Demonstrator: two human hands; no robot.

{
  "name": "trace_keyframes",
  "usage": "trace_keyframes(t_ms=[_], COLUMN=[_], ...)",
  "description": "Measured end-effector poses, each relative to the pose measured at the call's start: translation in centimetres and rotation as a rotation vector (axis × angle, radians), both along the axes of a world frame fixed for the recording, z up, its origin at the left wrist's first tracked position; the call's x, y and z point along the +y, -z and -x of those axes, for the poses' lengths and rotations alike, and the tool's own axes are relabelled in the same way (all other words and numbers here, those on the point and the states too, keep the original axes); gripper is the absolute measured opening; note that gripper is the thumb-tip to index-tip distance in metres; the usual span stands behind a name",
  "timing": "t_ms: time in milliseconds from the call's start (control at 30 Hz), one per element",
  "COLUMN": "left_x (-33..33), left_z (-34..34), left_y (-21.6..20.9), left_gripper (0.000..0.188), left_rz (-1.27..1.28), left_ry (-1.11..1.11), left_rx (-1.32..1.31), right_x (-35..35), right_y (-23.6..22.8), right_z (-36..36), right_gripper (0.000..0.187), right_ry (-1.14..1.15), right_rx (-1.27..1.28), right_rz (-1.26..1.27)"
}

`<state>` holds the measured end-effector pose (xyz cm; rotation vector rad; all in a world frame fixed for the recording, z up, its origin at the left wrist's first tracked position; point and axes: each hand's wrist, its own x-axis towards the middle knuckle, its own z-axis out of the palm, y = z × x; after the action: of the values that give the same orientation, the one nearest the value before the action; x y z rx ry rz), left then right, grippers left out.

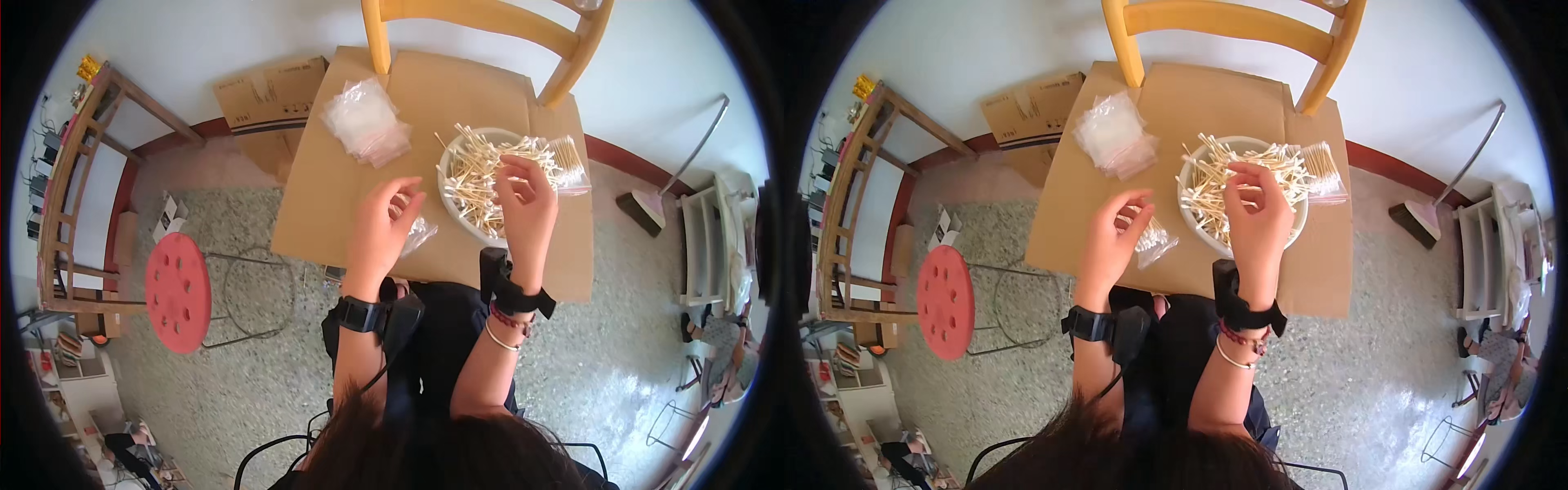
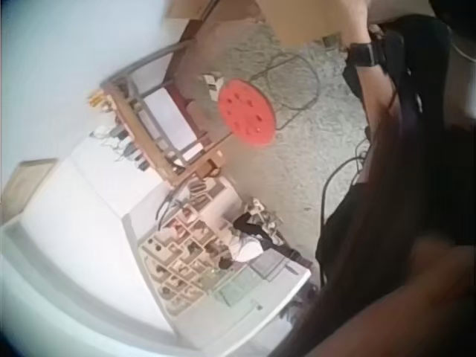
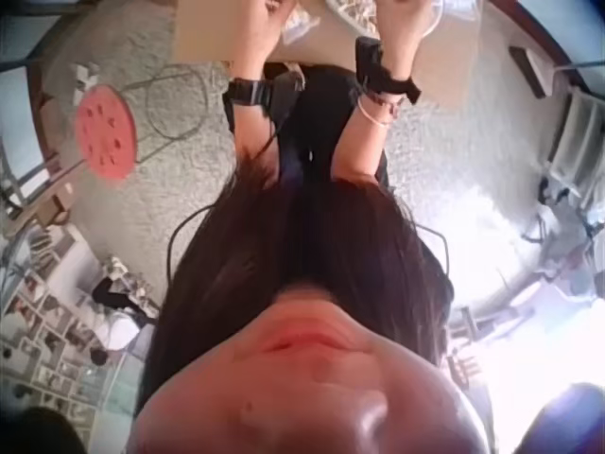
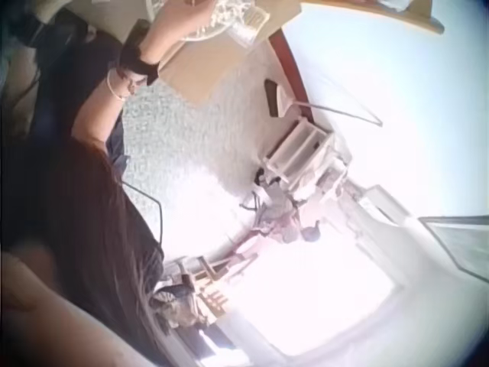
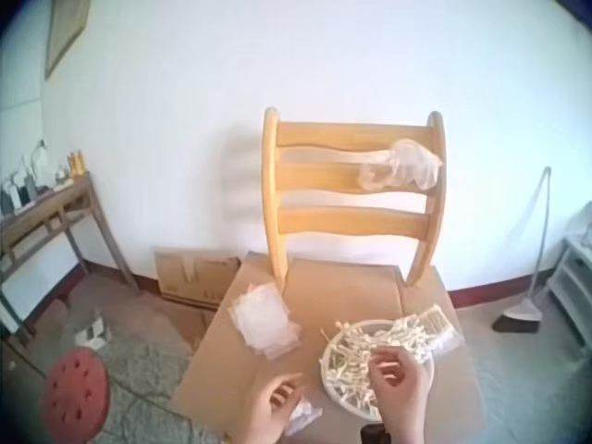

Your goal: Packing cotton swabs into small plastic bags.

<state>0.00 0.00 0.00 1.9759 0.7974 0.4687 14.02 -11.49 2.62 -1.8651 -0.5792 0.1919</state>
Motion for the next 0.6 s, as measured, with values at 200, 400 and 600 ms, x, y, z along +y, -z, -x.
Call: trace_keyframes(t_ms=[200, 400, 600], left_x=[-1.6, -2.0, -2.1], left_z=[-2.1, -1.6, -1.6], left_y=[-0.9, -1.5, -1.4], left_gripper=[0.021, 0.015, 0.016], left_rz=[0.403, 0.495, 0.471], left_ry=[-0.039, -0.078, -0.018], left_rx=[-0.735, -0.783, -0.792], right_x=[0.7, 0.6, 0.5], right_y=[0.1, -0.5, 0.1], right_z=[0.9, 1.4, 1.2], right_gripper=[0.030, 0.035, 0.027], right_ry=[-0.393, -0.491, -0.490], right_rx=[0.313, 0.443, 0.542], right_rz=[-0.467, -0.595, -0.611])
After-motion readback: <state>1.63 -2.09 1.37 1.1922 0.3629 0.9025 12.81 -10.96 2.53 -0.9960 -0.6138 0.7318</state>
